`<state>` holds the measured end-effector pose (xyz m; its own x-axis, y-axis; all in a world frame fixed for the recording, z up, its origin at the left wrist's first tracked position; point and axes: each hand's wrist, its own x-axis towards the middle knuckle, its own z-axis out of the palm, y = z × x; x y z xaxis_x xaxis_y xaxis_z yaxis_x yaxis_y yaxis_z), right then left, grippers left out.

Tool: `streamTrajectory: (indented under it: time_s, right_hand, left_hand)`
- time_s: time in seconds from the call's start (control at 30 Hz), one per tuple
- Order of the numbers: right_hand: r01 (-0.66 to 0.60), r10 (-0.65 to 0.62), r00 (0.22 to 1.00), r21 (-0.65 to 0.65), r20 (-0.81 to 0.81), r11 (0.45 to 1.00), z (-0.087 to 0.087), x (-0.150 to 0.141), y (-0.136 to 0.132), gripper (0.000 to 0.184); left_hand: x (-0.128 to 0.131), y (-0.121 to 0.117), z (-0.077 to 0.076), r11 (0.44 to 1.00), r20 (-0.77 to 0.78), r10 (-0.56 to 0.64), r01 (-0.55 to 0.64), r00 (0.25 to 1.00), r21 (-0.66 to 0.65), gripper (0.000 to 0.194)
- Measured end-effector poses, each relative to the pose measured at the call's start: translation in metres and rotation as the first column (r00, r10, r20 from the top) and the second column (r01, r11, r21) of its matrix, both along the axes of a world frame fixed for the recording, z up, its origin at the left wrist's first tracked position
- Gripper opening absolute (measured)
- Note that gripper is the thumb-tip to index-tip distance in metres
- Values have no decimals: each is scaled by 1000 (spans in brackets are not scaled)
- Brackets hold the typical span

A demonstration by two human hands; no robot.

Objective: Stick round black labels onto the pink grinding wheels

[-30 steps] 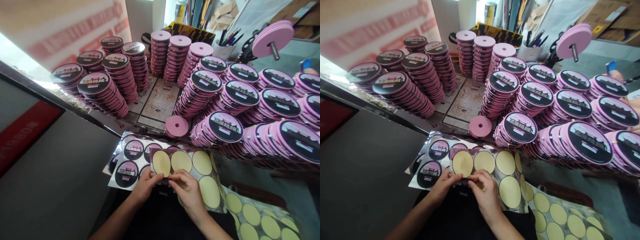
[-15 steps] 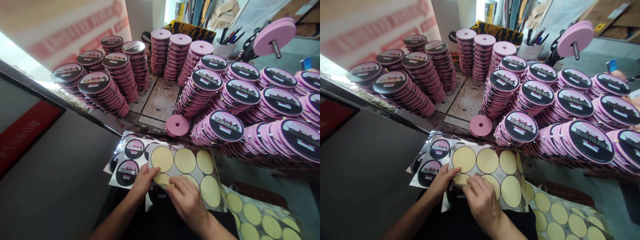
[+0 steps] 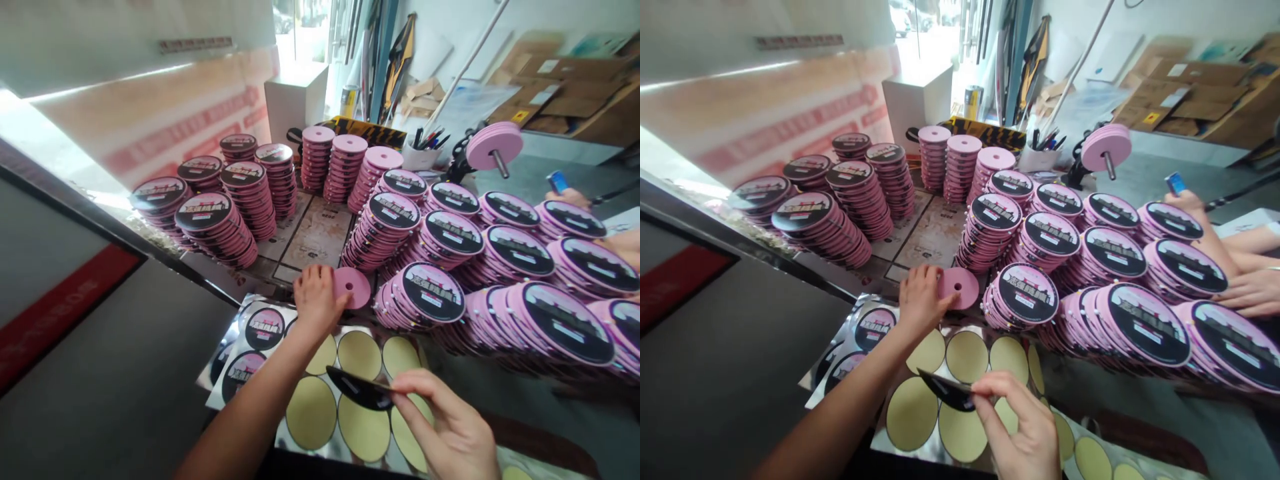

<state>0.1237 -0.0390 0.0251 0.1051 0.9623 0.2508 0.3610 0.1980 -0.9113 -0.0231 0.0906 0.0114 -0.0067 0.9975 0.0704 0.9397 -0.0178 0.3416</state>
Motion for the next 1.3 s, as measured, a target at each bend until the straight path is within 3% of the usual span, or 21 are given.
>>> streamTrajectory:
  time_s: [0.17, 0.37, 0.47, 0.57, 0.7, 0.9, 0.97, 1.0, 1.1, 1.2, 1.3]
  right_hand:
    - [125, -142, 981, -131, -132, 983, -11, 5, -2, 3]
    - [125, -191, 946, -246, -264, 961, -9, 11, 15, 14]
    - [76, -196, 907, -313, -372, 947, 1, 5, 29, 18]
    - [31, -184, 879, -332, -440, 943, 4, -1, 37, 20]
    - [13, -179, 876, -349, -448, 937, -3, -3, 33, 20]
    - [10, -237, 819, -401, -522, 916, -5, 4, 29, 23]
    - [-6, -246, 791, -409, -560, 912, 0, 6, 33, 23]
    - [-19, -243, 779, -409, -578, 913, 3, 6, 36, 23]
    - [-58, -225, 760, -407, -610, 911, 7, 3, 44, 24]
    - [-69, -245, 751, -442, -614, 895, 5, -3, 47, 26]
    - [-58, -279, 746, -476, -605, 878, 1, -3, 46, 28]
  left_hand:
    - [6, 1, -10, 999, 152, 39, -42, 988, 16, 33]
    - [6, -2, -12, 995, 482, 18, -64, 876, 79, 46]
    - [5, -3, -15, 995, 491, 10, -56, 871, 79, 53]
    - [3, -4, -20, 999, 356, 50, -53, 933, 0, 61]
    - [5, -5, -21, 995, 207, 83, -71, 975, -65, 49]
    - [7, -12, -10, 997, 480, 63, -39, 875, -60, 17]
    - [2, -21, -3, 996, 619, 44, 10, 785, -84, 15]
    - [-2, -26, 1, 994, 714, 59, 28, 698, -110, 18]
    - [-12, -48, 9, 958, 926, 221, 110, 306, -265, 36]
    - [-17, -71, 13, 858, 892, 450, 262, 27, -441, 51]
    - [-19, -84, 12, 757, 809, 578, 440, -108, -482, 68]
